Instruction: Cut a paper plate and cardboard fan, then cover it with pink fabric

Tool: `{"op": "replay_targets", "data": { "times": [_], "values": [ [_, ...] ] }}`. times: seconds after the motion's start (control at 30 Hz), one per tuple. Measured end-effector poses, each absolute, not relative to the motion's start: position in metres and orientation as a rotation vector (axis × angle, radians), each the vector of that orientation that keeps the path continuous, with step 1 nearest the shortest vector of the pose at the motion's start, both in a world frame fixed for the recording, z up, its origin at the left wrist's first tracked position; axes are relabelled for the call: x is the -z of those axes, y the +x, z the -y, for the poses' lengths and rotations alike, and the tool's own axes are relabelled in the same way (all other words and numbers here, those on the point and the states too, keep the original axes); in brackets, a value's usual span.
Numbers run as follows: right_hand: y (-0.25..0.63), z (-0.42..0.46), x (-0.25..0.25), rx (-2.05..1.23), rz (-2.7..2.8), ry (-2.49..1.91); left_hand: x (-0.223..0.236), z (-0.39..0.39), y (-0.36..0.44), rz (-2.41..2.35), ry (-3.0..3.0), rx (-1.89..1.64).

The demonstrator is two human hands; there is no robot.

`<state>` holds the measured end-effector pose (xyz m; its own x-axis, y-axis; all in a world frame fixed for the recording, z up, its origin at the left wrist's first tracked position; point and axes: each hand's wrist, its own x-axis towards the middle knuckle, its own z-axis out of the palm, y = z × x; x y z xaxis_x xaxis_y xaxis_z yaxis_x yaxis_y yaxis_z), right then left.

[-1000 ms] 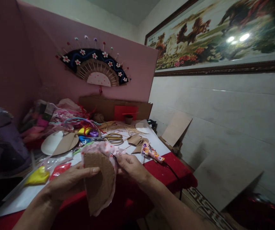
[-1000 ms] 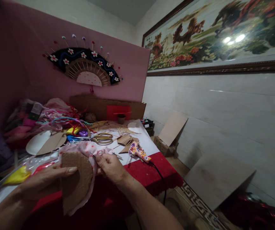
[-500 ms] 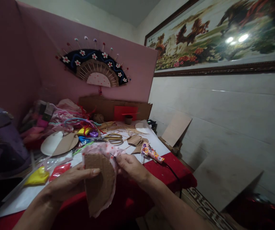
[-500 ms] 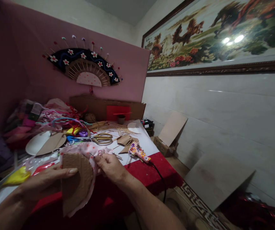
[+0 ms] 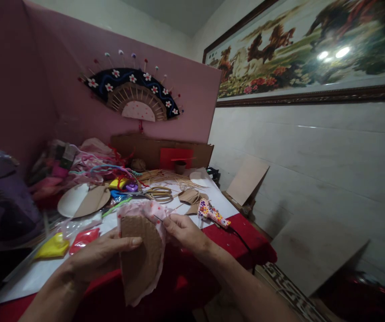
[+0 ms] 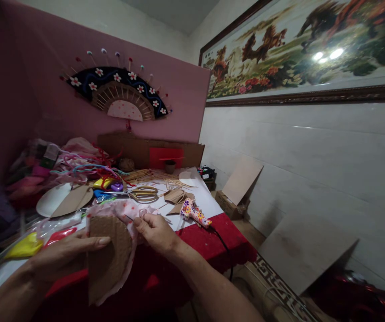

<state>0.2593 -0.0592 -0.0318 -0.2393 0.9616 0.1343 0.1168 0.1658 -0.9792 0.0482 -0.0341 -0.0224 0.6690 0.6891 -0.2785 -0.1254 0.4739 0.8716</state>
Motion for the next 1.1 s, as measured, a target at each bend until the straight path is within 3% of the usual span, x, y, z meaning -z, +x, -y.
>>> {"op": "replay_targets", "data": {
  "times": [0.57,1.1],
  "values": [
    [0.272,0.053,0.036,-1.042,1.756,-1.069,0.024,0.034,0.050,-0.641,0.983,-0.528],
    [0.272,0.054,0.032,-1.187,1.702,-1.004,0.022,0.035,0.052,-0.646,1.006,-0.523]
  ]
}}
